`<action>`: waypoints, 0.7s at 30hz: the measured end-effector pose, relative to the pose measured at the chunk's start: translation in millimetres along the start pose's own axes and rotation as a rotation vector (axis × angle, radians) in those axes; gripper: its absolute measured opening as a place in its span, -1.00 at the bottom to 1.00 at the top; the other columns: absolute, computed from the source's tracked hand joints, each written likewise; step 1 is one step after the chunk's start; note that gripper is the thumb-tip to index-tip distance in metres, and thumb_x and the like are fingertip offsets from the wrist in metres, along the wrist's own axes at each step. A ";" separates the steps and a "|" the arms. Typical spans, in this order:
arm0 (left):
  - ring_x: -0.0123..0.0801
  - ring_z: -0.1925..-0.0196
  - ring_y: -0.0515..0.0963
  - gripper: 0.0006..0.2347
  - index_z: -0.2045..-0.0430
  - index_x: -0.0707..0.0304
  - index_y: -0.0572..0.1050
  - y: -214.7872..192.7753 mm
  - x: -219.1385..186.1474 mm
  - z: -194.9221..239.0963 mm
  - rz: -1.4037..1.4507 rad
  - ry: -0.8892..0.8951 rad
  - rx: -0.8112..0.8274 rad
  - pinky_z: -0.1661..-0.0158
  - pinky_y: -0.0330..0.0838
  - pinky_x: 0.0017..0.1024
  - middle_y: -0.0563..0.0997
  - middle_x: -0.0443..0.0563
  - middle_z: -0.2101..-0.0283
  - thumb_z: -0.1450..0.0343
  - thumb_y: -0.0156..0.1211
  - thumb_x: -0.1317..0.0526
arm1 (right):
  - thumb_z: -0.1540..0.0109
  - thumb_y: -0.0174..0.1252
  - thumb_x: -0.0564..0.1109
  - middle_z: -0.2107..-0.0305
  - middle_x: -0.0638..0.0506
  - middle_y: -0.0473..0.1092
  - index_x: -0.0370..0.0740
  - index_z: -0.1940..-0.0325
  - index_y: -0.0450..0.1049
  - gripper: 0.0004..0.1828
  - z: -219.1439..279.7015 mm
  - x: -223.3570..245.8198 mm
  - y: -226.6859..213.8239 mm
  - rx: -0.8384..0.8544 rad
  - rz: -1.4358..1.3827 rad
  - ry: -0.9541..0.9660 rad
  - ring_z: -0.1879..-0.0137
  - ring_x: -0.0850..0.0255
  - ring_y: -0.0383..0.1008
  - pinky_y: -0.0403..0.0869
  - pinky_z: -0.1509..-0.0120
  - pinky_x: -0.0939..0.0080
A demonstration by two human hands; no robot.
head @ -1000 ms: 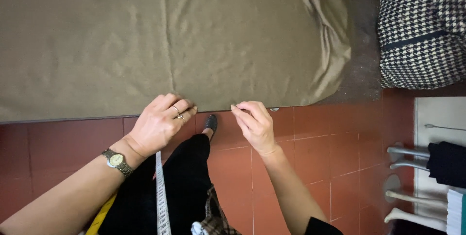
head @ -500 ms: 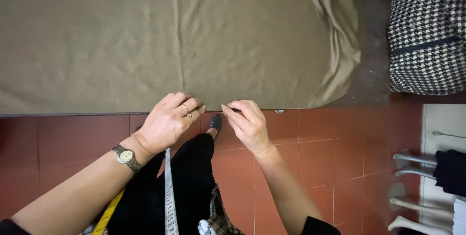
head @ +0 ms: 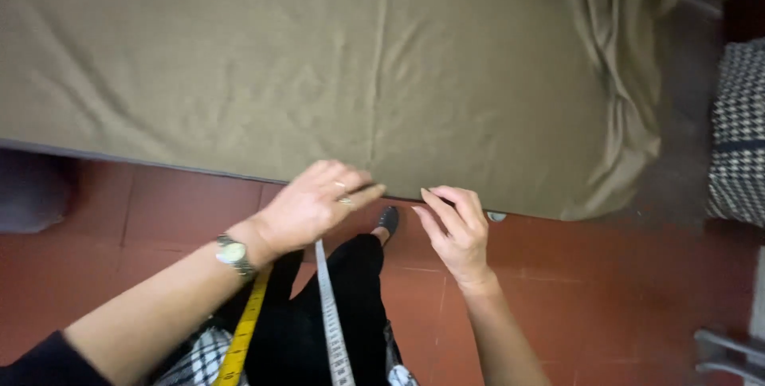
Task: Smoothing and aligning a large piece of fabric on a cutting table and measuring it with a tape measure.
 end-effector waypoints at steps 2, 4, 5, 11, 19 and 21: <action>-0.13 0.18 0.49 -0.82 0.16 0.33 0.49 -7.9 17.2 26.0 -0.048 0.003 0.056 0.17 0.34 -0.30 0.51 0.16 0.14 -0.41 -0.01 0.37 | -0.09 0.33 -0.24 0.30 -0.04 0.43 -0.28 0.16 0.56 -0.76 -2.5 2.6 4.4 -0.011 -0.035 0.007 0.22 0.04 0.47 0.50 0.13 0.07; -0.12 0.20 0.50 -0.81 0.15 0.31 0.49 -28.0 38.6 52.0 -0.092 -0.036 0.044 0.22 0.33 -0.30 0.52 0.14 0.13 -0.40 0.03 0.35 | -0.10 0.33 -0.24 0.29 -0.05 0.44 -0.29 0.16 0.56 -0.76 -12.7 15.8 14.0 -0.008 -0.051 -0.007 0.21 0.04 0.47 0.51 0.12 0.08; -0.12 0.23 0.50 -0.81 0.15 0.28 0.50 -39.1 50.5 65.1 -0.131 -0.071 0.033 0.26 0.31 -0.30 0.53 0.12 0.12 -0.39 0.07 0.34 | -0.10 0.32 -0.25 0.29 -0.06 0.44 -0.29 0.15 0.56 -0.76 -17.8 22.9 18.6 -0.006 -0.061 -0.017 0.21 0.04 0.47 0.51 0.11 0.09; -0.21 0.19 0.52 -0.89 0.26 0.12 0.58 -85.9 80.2 113.4 -0.296 -0.191 -0.018 0.19 0.34 -0.37 0.58 -0.05 0.15 -0.42 0.16 0.22 | -0.13 0.30 -0.23 0.28 -0.08 0.45 -0.28 0.14 0.56 -0.78 -35.9 58.5 52.4 -0.035 -0.159 -0.115 0.21 0.01 0.48 0.50 0.11 0.09; -0.18 0.17 0.55 -0.90 0.31 0.16 0.59 -95.0 84.5 119.6 -0.294 -0.179 -0.038 0.18 0.39 -0.35 0.60 -0.01 0.18 -0.43 0.13 0.25 | -0.17 0.24 -0.21 0.24 -0.07 0.44 -0.26 0.13 0.55 -0.81 -42.3 68.8 81.6 0.038 -0.125 -0.169 0.17 0.03 0.46 0.47 0.10 0.09; -0.16 0.17 0.55 -0.91 0.33 0.19 0.59 -95.5 83.2 117.5 -0.284 -0.172 -0.046 0.20 0.39 -0.35 0.60 0.01 0.18 -0.43 0.13 0.25 | -0.17 0.24 -0.22 0.24 -0.07 0.43 -0.27 0.14 0.55 -0.82 -43.3 68.7 85.0 0.067 -0.106 -0.169 0.17 0.03 0.45 0.47 0.10 0.09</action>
Point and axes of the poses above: each hand's wrist, its own z-axis away from the middle knuckle, its own y-axis out of the palm, x = y × z, the point moved 10 cm from there along -z, towards the middle knuckle
